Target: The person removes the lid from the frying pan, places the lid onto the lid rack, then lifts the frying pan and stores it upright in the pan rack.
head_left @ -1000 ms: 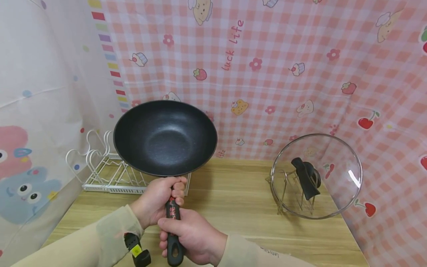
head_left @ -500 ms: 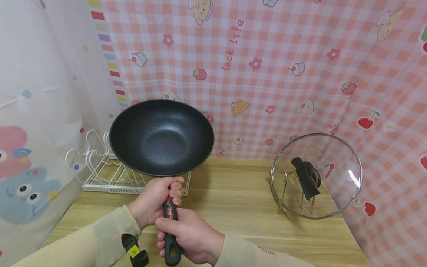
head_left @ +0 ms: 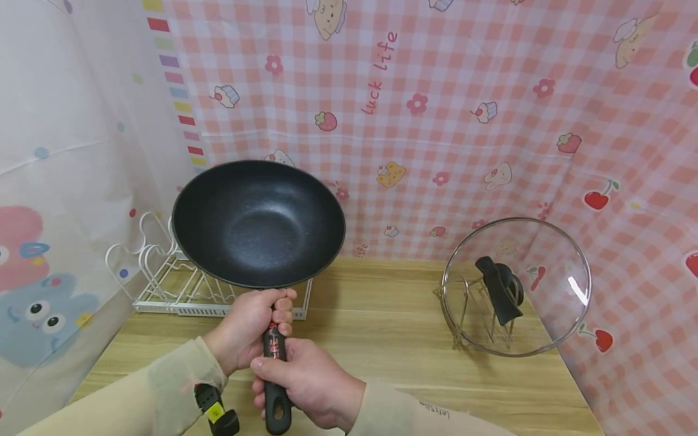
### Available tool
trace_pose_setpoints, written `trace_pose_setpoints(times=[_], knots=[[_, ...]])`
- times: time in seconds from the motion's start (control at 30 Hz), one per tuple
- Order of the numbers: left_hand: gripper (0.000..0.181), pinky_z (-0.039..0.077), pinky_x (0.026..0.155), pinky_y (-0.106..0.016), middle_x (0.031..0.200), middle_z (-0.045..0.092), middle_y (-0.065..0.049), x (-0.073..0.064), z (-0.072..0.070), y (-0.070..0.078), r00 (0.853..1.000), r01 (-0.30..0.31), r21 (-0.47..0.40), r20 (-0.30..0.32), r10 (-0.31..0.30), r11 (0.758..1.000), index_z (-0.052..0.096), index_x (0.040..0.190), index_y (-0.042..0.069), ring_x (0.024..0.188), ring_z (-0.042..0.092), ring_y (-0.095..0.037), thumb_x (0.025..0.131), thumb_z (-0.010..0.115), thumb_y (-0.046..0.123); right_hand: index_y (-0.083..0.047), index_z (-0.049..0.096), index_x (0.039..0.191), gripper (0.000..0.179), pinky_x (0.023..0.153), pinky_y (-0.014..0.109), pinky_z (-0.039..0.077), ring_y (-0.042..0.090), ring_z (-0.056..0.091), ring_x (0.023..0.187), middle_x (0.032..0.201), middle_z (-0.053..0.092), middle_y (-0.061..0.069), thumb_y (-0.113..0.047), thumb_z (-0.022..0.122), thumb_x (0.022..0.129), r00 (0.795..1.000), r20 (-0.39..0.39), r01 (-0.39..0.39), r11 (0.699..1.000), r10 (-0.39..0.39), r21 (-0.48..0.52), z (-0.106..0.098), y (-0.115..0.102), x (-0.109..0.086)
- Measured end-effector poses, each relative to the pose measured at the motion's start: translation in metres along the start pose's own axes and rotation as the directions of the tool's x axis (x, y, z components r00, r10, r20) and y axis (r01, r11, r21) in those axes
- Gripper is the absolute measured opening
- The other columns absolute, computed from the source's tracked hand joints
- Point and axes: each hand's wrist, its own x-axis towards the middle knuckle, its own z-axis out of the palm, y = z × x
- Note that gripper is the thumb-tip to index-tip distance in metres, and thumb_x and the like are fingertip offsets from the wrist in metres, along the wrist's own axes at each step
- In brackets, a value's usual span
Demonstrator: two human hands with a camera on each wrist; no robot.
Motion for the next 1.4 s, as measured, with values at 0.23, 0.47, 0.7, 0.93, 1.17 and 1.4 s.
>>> trace_pose_setpoints(times=[0.23,0.47,0.7,0.93,1.17,1.4], knots=[[0.009,0.040,0.053,-0.015,0.066,0.037,0.013,-0.0002,-0.0008,-0.0009,0.999,-0.012,0.045,-0.048,0.014,0.999,0.044,0.107,0.012,0.053,0.040,-0.002,0.110,0.036,0.015,-0.003,0.064,0.100,0.010,0.062,0.023,0.055,0.009,0.064,0.058,0.072,0.064,0.002,-0.012,0.063,0.104,1.000,-0.020,-0.010,0.998,0.009,-0.057,-0.0002,0.0005,0.0033],[0.009,0.040,0.053,-0.015,0.066,0.038,0.012,-0.0011,0.0005,-0.0005,0.996,-0.028,0.072,-0.085,0.034,0.997,0.045,0.108,0.010,0.054,0.039,-0.002,0.110,0.038,0.014,-0.002,0.066,0.098,0.012,0.058,0.024,0.053,0.013,0.063,0.057,0.073,0.064,0.003,-0.013,0.064,0.103,0.999,-0.052,0.003,0.994,-0.009,-0.110,-0.0005,0.0022,0.0041],[0.010,0.040,0.053,-0.016,0.066,0.039,0.012,-0.0002,0.0009,-0.0011,0.992,-0.033,0.092,-0.121,0.044,0.995,0.046,0.111,0.009,0.054,0.040,-0.003,0.110,0.038,0.015,-0.002,0.068,0.099,0.013,0.060,0.023,0.051,0.012,0.065,0.064,0.077,0.072,0.006,-0.016,0.069,0.100,0.993,-0.104,0.027,0.965,-0.055,-0.260,-0.0029,0.0000,0.0034],[0.011,0.040,0.054,-0.017,0.066,0.040,0.012,-0.0004,0.0005,-0.0005,0.989,-0.046,0.109,-0.138,0.061,0.993,0.047,0.111,0.009,0.054,0.040,-0.004,0.110,0.038,0.014,-0.003,0.069,0.097,0.013,0.064,0.022,0.047,0.010,0.066,0.070,0.080,0.076,0.013,-0.015,0.072,0.098,0.985,-0.118,0.076,0.929,-0.126,-0.362,-0.0049,-0.0008,0.0041],[0.011,0.041,0.054,-0.018,0.067,0.040,0.011,-0.0007,0.0008,-0.0013,0.986,-0.057,0.137,-0.146,0.077,0.989,0.048,0.110,0.009,0.055,0.041,-0.005,0.110,0.039,0.015,-0.004,0.069,0.094,0.013,0.061,0.022,0.045,0.009,0.064,0.068,0.078,0.076,0.012,-0.016,0.073,0.097,0.982,-0.128,0.083,0.919,-0.142,-0.384,-0.0064,0.0014,0.0052],[0.012,0.042,0.054,-0.019,0.068,0.040,0.010,0.0005,0.0005,-0.0020,0.984,-0.061,0.157,-0.155,0.086,0.986,0.047,0.112,0.009,0.055,0.041,-0.005,0.111,0.038,0.016,-0.004,0.069,0.093,0.015,0.060,0.021,0.044,0.009,0.062,0.067,0.076,0.074,0.007,-0.018,0.073,0.097,0.981,-0.125,0.083,0.906,-0.147,-0.416,-0.0087,0.0013,0.0051]])
